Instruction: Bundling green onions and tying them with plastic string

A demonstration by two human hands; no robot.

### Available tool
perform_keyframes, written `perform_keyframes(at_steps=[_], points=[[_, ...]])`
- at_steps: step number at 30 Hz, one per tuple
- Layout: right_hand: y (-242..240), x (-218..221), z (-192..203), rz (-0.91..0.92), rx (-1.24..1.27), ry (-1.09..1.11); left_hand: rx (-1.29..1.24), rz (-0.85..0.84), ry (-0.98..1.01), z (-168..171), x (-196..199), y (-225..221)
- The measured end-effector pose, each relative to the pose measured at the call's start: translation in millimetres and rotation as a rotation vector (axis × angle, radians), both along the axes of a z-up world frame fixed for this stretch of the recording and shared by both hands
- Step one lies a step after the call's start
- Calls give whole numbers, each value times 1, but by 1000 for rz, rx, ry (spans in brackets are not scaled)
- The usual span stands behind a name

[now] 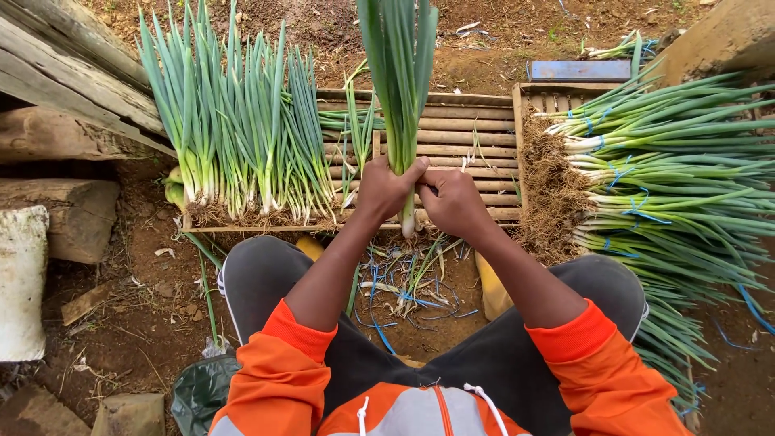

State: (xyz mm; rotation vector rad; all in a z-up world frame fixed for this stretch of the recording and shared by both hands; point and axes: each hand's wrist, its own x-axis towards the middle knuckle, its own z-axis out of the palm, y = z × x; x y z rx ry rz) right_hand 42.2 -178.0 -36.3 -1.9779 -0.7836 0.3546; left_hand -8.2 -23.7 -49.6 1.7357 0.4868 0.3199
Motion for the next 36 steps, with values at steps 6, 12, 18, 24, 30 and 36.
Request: perform_keyframes(at_steps=[6, 12, 18, 24, 30, 36], points=[[0, -10, 28, -42, -11, -37, 110, -7, 76, 5, 1, 5], [1, -11, 44, -62, -19, -55, 143, 53, 12, 12, -7, 4], [-5, -11, 55, -81, -34, -41, 172, 137, -32, 22, -10, 1], [-5, -16, 49, -115, -10, -23, 256, 168, 1, 10, -5, 5], [1, -29, 49, -177, 18, -43, 311, 193, 53, 4, 1, 3], [2, -36, 50, -227, 129, -50, 160, 190, 86, 3, 1, 0]])
